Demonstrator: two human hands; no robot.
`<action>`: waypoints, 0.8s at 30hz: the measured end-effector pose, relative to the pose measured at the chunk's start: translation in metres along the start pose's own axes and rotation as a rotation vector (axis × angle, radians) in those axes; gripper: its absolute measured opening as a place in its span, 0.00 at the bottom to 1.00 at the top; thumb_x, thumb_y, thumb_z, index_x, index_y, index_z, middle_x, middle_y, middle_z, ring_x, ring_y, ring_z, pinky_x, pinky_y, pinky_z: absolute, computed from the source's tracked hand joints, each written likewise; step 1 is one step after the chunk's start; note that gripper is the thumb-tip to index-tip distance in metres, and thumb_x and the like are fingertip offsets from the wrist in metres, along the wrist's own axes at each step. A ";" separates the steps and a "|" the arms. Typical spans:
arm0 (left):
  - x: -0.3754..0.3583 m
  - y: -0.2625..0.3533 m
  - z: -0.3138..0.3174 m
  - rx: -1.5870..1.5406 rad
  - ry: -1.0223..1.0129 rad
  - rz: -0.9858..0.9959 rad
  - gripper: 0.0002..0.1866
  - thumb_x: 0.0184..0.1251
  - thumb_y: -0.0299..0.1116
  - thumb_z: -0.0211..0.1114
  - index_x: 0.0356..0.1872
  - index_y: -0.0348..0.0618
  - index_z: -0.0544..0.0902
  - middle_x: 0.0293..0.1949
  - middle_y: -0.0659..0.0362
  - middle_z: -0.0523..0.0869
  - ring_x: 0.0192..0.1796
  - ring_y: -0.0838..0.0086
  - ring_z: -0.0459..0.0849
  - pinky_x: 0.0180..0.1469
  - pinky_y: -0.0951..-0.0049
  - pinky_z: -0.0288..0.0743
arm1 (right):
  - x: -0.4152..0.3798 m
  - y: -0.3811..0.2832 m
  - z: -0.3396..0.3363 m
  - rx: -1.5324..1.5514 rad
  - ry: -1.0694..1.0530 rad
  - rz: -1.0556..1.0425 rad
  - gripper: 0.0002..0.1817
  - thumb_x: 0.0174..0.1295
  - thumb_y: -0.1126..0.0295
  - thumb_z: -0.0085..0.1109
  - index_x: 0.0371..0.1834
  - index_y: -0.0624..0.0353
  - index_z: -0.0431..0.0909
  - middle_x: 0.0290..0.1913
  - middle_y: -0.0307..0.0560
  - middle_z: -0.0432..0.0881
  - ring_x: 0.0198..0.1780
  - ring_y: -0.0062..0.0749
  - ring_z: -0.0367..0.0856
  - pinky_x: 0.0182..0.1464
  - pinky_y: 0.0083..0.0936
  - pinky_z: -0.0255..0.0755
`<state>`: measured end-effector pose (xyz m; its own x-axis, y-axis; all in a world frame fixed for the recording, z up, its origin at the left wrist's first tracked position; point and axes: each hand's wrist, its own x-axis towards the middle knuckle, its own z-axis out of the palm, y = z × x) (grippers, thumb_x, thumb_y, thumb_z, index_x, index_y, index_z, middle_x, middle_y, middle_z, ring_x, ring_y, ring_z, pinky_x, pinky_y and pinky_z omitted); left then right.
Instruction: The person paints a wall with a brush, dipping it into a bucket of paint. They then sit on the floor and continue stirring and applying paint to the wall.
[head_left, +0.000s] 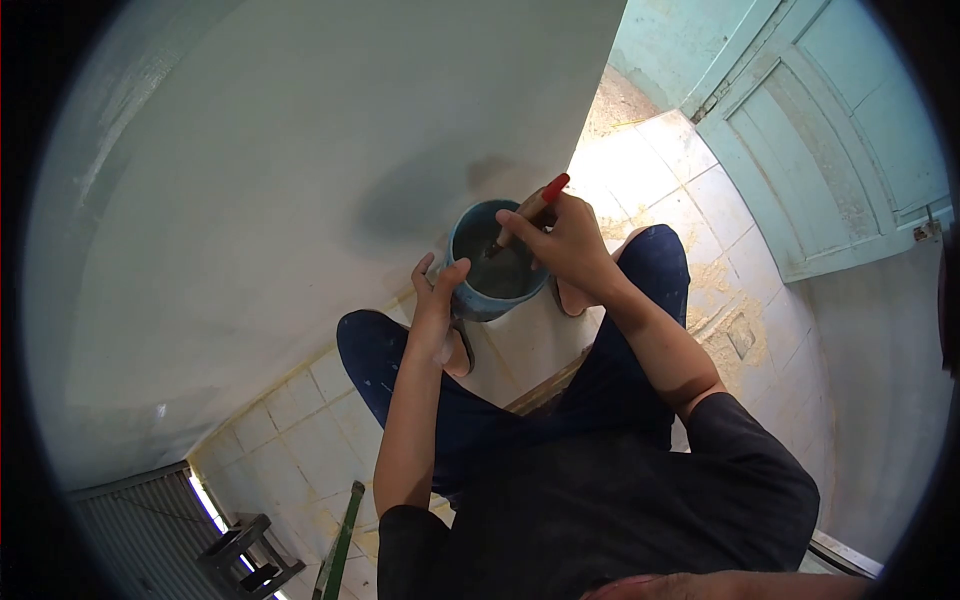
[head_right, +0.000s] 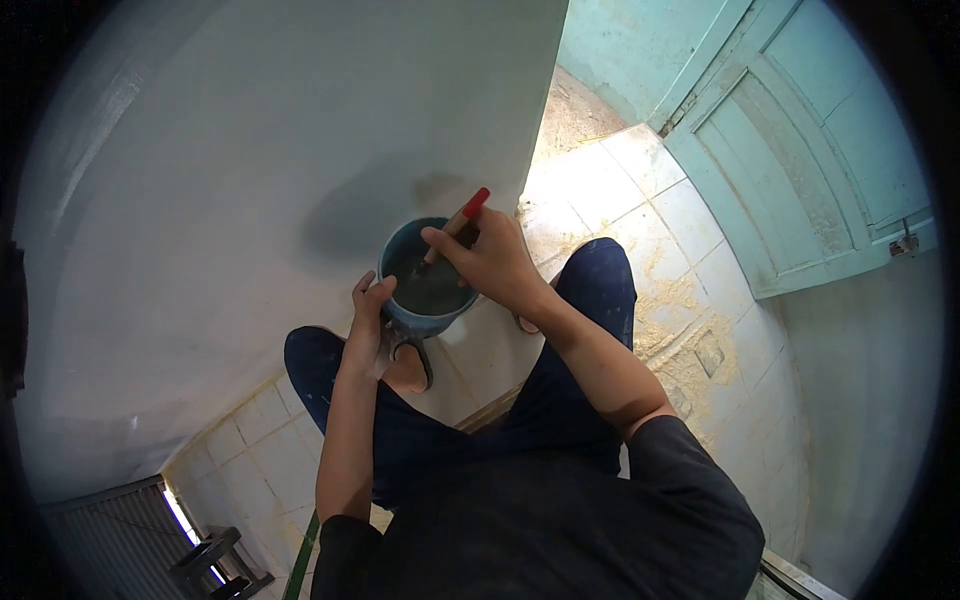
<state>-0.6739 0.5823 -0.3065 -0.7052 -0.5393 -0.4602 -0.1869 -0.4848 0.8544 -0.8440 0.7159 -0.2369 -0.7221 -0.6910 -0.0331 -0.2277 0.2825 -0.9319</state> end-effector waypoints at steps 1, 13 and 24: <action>0.001 0.000 -0.001 0.004 -0.001 -0.003 0.56 0.69 0.61 0.69 0.85 0.44 0.45 0.77 0.42 0.61 0.81 0.49 0.60 0.80 0.51 0.56 | 0.001 0.004 0.002 0.024 -0.010 -0.026 0.19 0.69 0.60 0.73 0.36 0.71 0.84 0.28 0.55 0.90 0.27 0.34 0.90 0.32 0.29 0.81; 0.006 -0.005 -0.007 0.002 -0.010 0.023 0.57 0.65 0.57 0.73 0.84 0.49 0.46 0.76 0.39 0.63 0.78 0.49 0.65 0.77 0.52 0.63 | 0.009 0.033 0.019 -0.075 0.080 -0.327 0.19 0.60 0.61 0.81 0.30 0.65 0.82 0.26 0.53 0.85 0.28 0.40 0.86 0.35 0.32 0.77; 0.015 -0.015 -0.013 0.000 -0.049 -0.024 0.58 0.62 0.60 0.73 0.84 0.50 0.47 0.79 0.44 0.57 0.80 0.48 0.62 0.76 0.45 0.63 | 0.003 0.030 0.012 -0.009 0.021 -0.297 0.15 0.57 0.67 0.81 0.29 0.68 0.85 0.31 0.57 0.87 0.34 0.48 0.89 0.39 0.36 0.79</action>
<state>-0.6727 0.5722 -0.3290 -0.7331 -0.4930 -0.4685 -0.2045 -0.4972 0.8432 -0.8447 0.7145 -0.2698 -0.6361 -0.7307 0.2481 -0.4365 0.0756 -0.8965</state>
